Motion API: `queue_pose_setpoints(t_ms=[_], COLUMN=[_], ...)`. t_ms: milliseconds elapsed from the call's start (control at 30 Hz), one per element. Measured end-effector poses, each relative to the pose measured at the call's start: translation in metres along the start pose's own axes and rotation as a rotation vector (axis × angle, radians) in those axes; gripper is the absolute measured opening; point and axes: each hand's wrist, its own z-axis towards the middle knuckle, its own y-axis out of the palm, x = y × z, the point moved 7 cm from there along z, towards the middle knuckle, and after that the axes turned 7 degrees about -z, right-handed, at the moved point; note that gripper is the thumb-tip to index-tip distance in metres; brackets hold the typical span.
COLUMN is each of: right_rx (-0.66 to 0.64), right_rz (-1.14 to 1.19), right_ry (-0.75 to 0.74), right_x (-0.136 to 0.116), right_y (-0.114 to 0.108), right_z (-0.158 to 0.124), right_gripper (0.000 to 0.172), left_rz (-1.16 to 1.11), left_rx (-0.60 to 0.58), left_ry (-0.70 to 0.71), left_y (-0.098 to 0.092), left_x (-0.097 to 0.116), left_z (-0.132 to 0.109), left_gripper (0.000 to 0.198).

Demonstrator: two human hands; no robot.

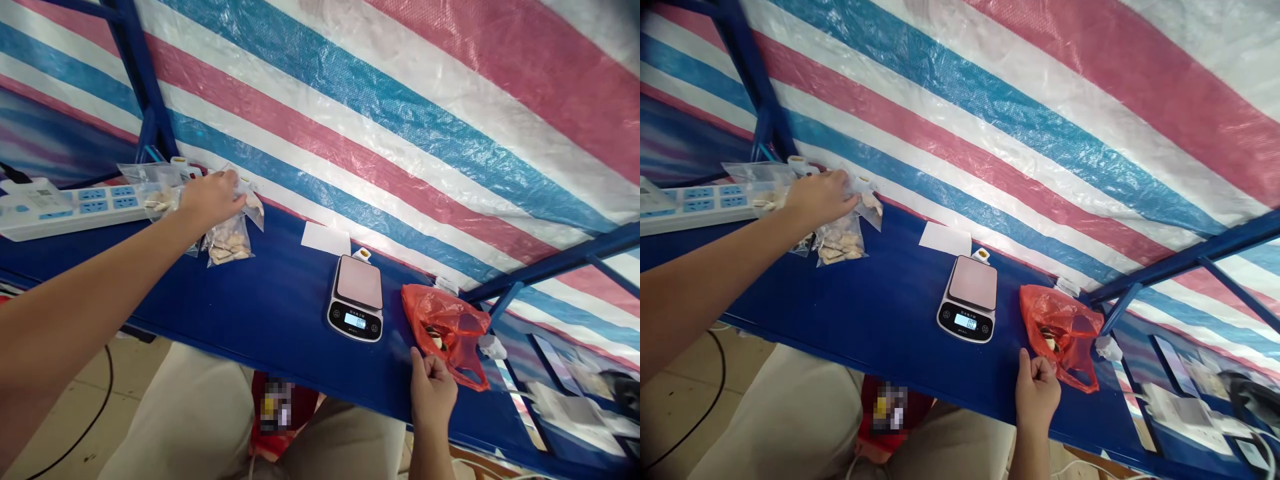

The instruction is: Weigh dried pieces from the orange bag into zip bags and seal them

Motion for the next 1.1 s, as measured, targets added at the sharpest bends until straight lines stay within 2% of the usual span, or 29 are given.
queue_pose_setpoints(t_ms=[133, 300, 400, 567, 667, 733, 833, 867, 900, 967, 1100], right_rx=[0.0, 0.003, 0.006, 0.062, 0.082, -0.073, -0.529, -0.63, -0.665, -0.634, -0.594], right_rz=[0.019, 0.036, 0.028, 0.11, 0.394, 0.695, 1.166, 1.277, 1.358, 1.448, 1.487], right_ry=[-0.003, 0.011, 0.012, -0.029, -0.017, 0.004, 0.106, 0.161, 0.212, 0.303, 0.453], right_x=[-0.004, -0.008, -0.005, -0.009, -0.031, -0.061, -0.124, -0.142, -0.156, -0.17, -0.16], right_y=[-0.001, -0.003, -0.002, -0.007, -0.01, -0.001, 0.023, 0.028, 0.029, 0.029, 0.035], right_z=[0.0, -0.001, 0.001, -0.005, -0.026, -0.043, -0.07, -0.078, -0.081, -0.084, -0.084], right_gripper=[0.05, 0.05, 0.05, 0.054, 0.046, 0.041, 0.063, 0.065, 0.063, 0.051, 0.033], left_rz=[-0.111, -0.246, -0.255, -0.337, -0.476, -0.604, -0.791, -0.836, -0.871, -0.915, -0.907], left_rx=[-0.03, -0.03, -0.006, 0.046, 0.083, 0.081, -0.005, -0.047, -0.093, -0.181, -0.288], left_ry=[0.104, 0.3, 0.398, 0.502, 0.597, 0.699, 0.849, 0.891, 0.928, 0.992, 1.074], left_y=[-0.001, -0.026, -0.045, -0.077, -0.097, -0.107, -0.112, -0.11, -0.107, -0.099, -0.083], left_x=[0.008, 0.046, 0.072, 0.117, 0.155, 0.185, 0.229, 0.241, 0.252, 0.268, 0.281], left_z=[0.003, 0.01, 0.007, -0.016, -0.045, -0.069, -0.105, -0.115, -0.124, -0.139, -0.154], left_gripper=[0.041, 0.024, 0.021, 0.021, 0.022, 0.023, 0.022, 0.022, 0.022, 0.021, 0.021])
